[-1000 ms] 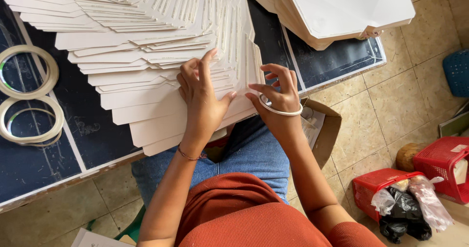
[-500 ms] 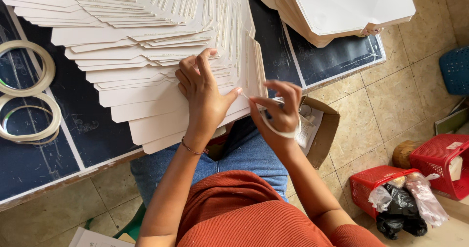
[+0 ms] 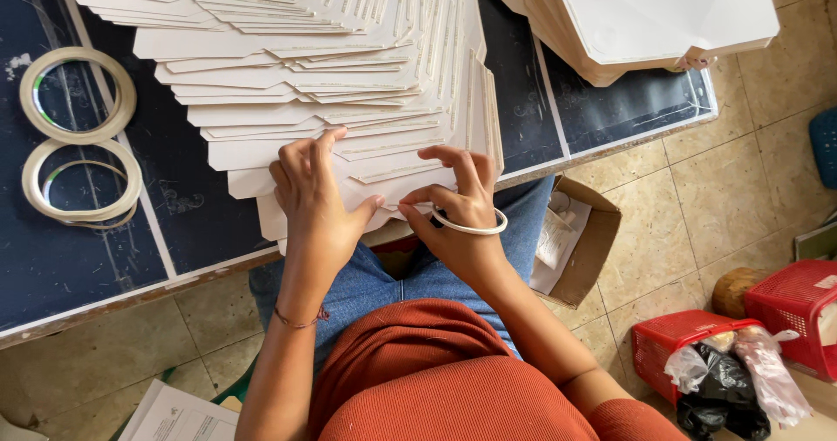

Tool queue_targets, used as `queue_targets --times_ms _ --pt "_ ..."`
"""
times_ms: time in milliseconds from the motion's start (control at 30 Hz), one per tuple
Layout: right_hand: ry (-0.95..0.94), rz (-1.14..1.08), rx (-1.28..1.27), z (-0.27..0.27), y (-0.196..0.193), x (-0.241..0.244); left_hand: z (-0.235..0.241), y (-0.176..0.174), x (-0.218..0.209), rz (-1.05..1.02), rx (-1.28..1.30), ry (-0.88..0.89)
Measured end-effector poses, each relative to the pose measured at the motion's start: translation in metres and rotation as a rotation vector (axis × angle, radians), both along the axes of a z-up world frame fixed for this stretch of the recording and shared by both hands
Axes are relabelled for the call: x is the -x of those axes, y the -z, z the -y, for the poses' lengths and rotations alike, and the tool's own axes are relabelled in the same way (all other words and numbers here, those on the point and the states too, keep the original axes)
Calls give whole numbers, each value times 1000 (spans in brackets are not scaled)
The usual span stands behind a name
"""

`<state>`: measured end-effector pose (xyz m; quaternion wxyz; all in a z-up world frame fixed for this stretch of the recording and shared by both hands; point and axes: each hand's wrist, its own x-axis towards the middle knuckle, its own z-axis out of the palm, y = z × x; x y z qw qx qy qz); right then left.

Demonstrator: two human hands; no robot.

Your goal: The person applies strips of clear tape to the edges of white paper sheets. They repeatedly pick up a sheet, place a tape strip along a pre-marked line, and smooth it down before moving to the next sheet.

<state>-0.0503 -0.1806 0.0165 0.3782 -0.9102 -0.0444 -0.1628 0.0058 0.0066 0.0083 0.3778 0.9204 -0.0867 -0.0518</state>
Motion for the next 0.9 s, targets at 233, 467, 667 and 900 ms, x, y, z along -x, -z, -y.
queue_targets --times_ms 233,467,667,900 --pt "4 -16 149 1 6 1 4 6 3 -28 12 -23" --pt "97 65 35 60 -14 3 4 5 2 -61 -24 -17" --pt "163 37 67 87 -11 3 14 1 3 -18 -78 -5" --pt "171 44 191 83 0 1 82 11 -4 73 -22 39"
